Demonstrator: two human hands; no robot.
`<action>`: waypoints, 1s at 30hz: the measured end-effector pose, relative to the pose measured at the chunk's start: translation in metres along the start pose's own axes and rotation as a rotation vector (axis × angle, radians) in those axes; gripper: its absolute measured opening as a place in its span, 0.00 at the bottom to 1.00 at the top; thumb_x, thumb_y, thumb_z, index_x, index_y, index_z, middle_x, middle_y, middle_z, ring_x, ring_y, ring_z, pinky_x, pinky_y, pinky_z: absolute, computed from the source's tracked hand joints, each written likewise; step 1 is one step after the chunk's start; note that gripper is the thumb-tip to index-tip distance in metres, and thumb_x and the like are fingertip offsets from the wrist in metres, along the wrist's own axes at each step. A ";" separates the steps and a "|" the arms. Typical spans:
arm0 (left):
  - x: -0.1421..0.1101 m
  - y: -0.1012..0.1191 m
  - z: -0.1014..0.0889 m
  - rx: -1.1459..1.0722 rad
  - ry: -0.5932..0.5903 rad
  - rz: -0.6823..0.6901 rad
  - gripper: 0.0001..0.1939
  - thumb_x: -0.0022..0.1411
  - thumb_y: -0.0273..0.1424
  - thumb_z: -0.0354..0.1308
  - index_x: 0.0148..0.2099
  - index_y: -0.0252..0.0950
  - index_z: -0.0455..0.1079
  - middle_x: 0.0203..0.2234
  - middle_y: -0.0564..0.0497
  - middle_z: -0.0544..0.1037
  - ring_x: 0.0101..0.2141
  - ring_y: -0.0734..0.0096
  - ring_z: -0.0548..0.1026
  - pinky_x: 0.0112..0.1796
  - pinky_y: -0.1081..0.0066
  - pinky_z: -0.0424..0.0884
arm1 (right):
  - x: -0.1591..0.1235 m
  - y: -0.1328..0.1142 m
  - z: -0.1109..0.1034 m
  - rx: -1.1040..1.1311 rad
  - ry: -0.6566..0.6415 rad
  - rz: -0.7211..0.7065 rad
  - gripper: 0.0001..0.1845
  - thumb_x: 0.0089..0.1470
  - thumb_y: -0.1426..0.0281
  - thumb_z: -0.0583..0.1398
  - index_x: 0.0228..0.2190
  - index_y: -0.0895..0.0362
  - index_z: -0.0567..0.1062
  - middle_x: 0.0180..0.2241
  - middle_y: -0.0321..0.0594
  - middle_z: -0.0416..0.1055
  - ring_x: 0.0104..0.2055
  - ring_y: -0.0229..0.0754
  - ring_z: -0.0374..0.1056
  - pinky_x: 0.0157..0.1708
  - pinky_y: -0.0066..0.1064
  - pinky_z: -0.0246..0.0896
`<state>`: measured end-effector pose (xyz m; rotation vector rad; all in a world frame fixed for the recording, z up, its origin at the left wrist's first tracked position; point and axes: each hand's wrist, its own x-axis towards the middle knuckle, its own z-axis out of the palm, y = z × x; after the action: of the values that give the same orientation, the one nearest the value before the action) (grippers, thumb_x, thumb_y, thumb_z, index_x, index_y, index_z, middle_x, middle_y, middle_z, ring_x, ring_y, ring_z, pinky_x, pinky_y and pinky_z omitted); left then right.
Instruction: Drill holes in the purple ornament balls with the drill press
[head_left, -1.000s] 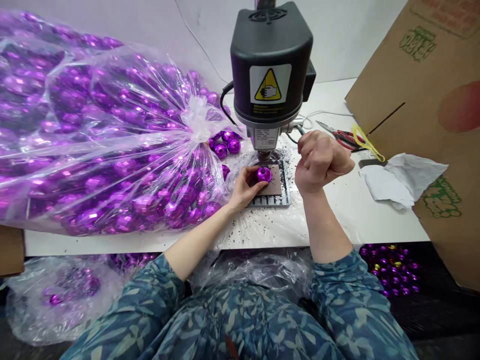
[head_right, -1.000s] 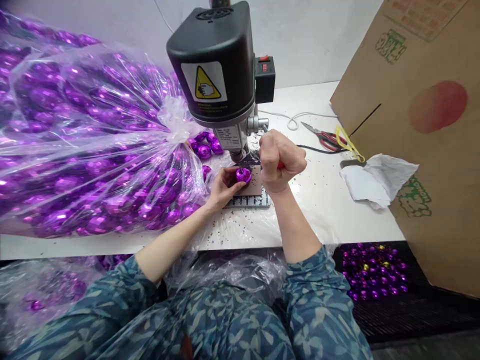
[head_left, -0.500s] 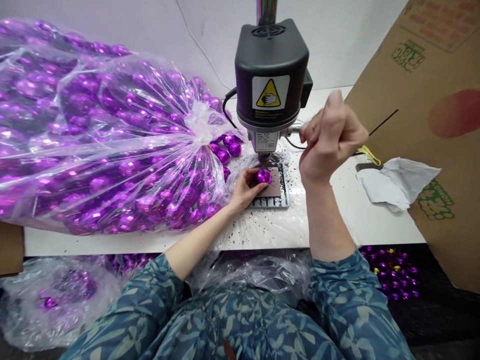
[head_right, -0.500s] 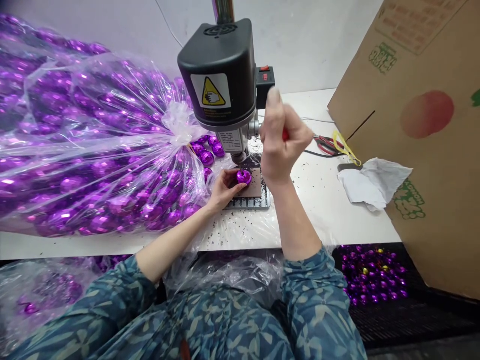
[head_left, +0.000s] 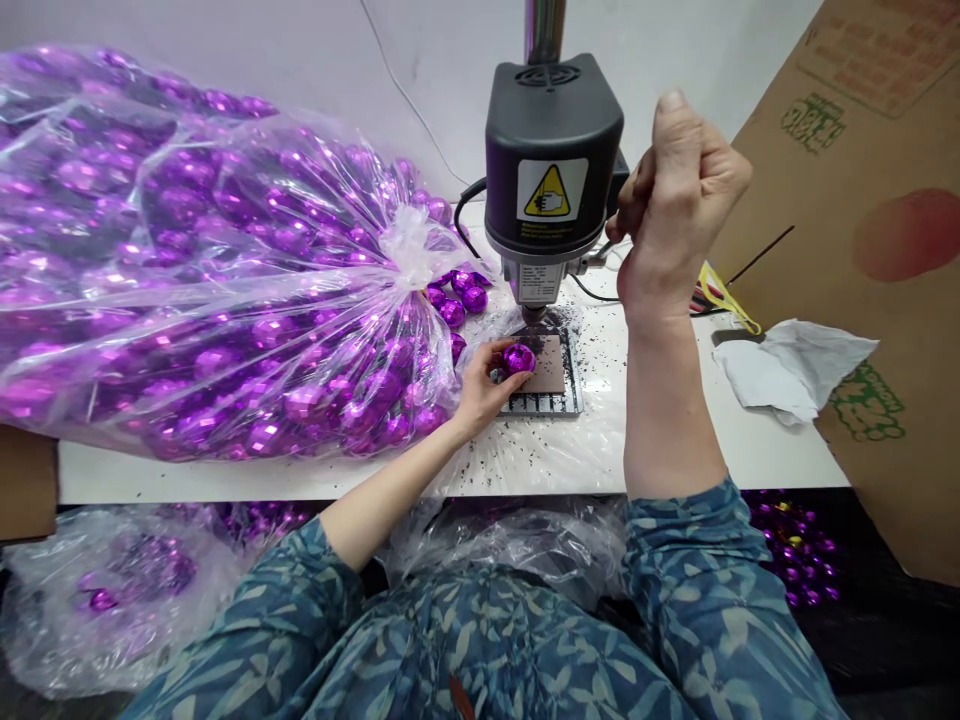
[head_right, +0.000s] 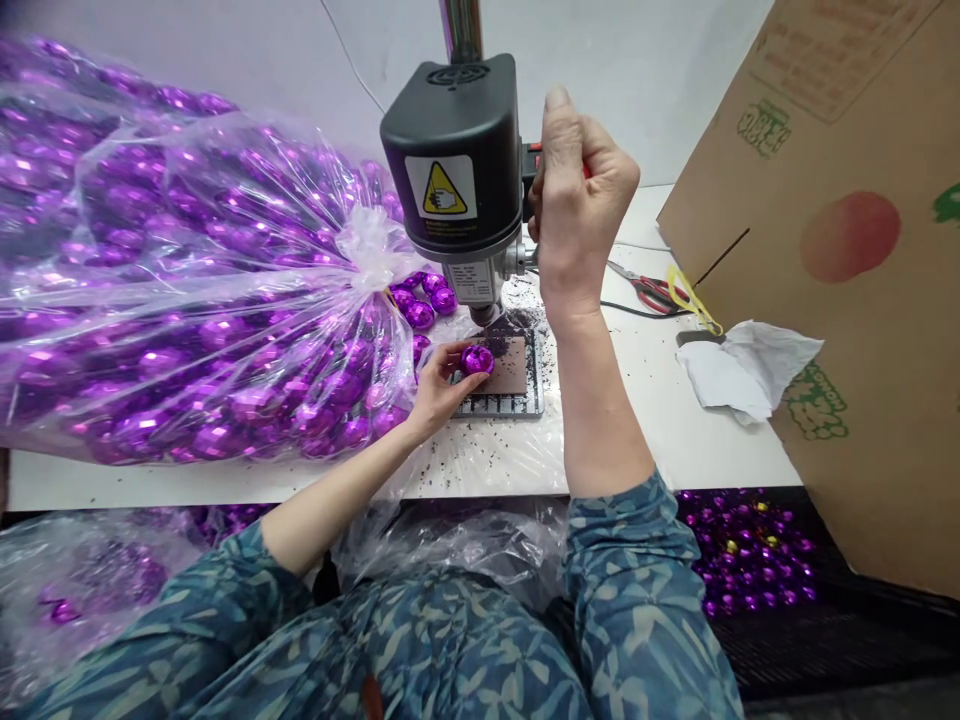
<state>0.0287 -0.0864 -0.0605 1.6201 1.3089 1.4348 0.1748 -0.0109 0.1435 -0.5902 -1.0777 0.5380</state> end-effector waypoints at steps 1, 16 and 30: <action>-0.003 0.002 -0.004 0.013 -0.022 0.045 0.22 0.58 0.36 0.72 0.53 0.39 0.73 0.47 0.44 0.79 0.47 0.60 0.78 0.45 0.60 0.78 | 0.000 0.000 0.000 0.016 -0.004 -0.001 0.39 0.45 0.30 0.56 0.15 0.49 0.53 0.13 0.28 0.45 0.13 0.29 0.42 0.12 0.36 0.37; -0.078 0.027 -0.041 -0.129 -0.155 0.206 0.23 0.62 0.35 0.70 0.48 0.42 0.58 0.54 0.41 0.77 0.55 0.60 0.78 0.51 0.59 0.78 | 0.000 0.003 0.004 -0.006 0.037 -0.042 0.31 0.56 0.43 0.57 0.18 0.50 0.54 0.14 0.26 0.49 0.13 0.30 0.43 0.12 0.33 0.39; -0.153 0.024 -0.086 0.676 -1.082 0.513 0.23 0.65 0.25 0.56 0.61 0.40 0.70 0.56 0.37 0.78 0.51 0.55 0.79 0.50 0.59 0.75 | 0.003 0.008 0.003 0.048 0.038 -0.096 0.37 0.37 0.28 0.56 0.16 0.48 0.55 0.12 0.26 0.47 0.12 0.32 0.43 0.12 0.39 0.38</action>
<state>-0.0360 -0.2506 -0.0746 2.7217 0.7277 0.0875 0.1724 -0.0030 0.1407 -0.5024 -1.0486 0.4658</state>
